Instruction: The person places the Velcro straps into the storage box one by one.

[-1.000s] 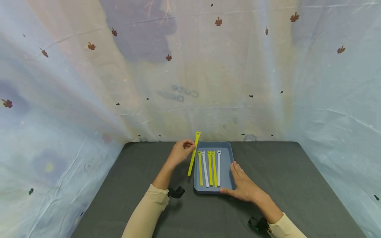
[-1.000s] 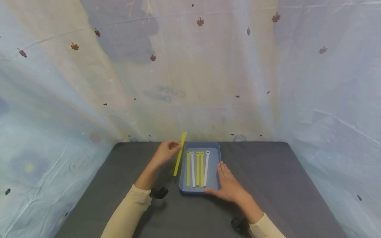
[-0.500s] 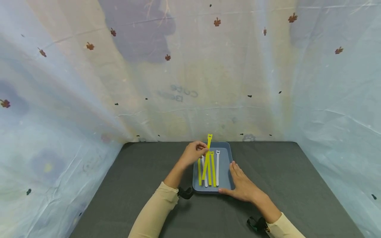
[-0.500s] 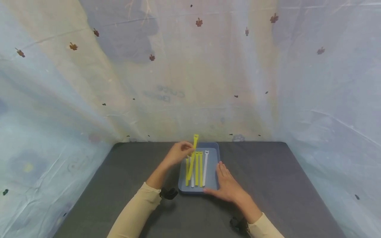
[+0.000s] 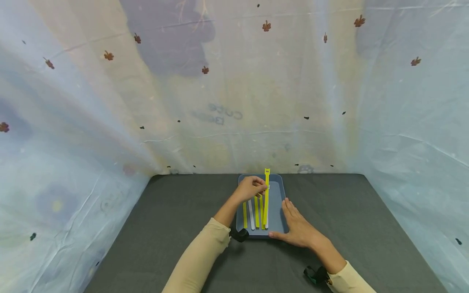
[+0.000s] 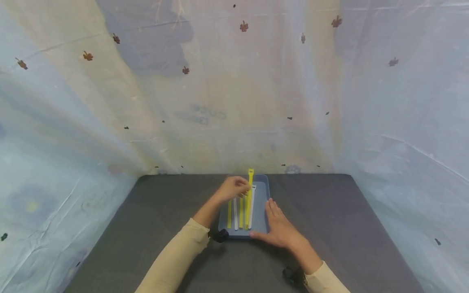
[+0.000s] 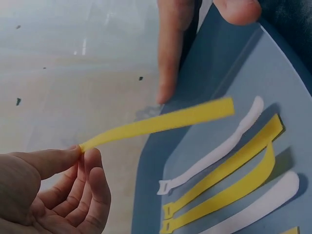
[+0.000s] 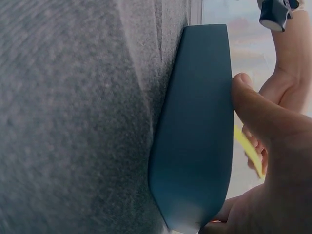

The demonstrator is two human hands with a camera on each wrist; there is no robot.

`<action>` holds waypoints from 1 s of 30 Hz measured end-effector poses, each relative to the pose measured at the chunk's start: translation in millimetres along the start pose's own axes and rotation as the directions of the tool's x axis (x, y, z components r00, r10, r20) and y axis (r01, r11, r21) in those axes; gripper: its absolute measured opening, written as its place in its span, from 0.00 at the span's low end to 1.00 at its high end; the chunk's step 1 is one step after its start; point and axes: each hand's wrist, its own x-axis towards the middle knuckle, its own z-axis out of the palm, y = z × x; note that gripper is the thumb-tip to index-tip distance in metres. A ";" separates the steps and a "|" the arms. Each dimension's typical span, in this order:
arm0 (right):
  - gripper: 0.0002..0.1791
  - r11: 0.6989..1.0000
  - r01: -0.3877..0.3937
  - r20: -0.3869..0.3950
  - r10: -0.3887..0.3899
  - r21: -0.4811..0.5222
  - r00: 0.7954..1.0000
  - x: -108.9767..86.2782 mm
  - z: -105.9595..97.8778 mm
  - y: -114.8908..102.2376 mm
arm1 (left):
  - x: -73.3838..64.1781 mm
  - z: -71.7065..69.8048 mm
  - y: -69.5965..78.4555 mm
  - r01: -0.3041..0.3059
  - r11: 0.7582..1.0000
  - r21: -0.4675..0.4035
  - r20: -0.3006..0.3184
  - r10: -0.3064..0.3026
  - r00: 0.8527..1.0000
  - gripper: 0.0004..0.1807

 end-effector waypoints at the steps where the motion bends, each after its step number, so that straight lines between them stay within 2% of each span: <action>1: 0.73 1.000 0.003 0.003 -0.003 0.004 1.000 -0.1 -0.6 -0.1 | 1.4 1.7 -0.5 0.004 1.000 -0.007 0.003 -0.004 1.000 0.11; 9: 0.73 1.000 0.005 0.013 -0.005 0.019 1.000 -0.9 -3.6 0.7 | 15.4 14.0 -6.4 0.040 0.999 -0.017 0.014 -0.040 0.999 0.11; 14: 0.73 0.999 0.012 0.018 -0.013 0.041 1.000 -1.0 -2.9 2.8 | 18.5 22.1 -8.0 0.070 0.997 0.044 0.003 -0.071 0.997 0.09; 24: 0.72 0.999 0.025 0.010 -0.026 0.029 1.000 -0.1 -1.5 4.7 | 20.1 37.4 -11.1 0.177 0.967 0.184 -0.080 -0.164 0.983 0.07; 30: 0.72 0.999 0.027 0.013 -0.027 0.032 1.000 0.1 -1.8 4.5 | 22.6 45.0 -10.2 0.204 0.958 0.203 -0.108 -0.185 0.977 0.06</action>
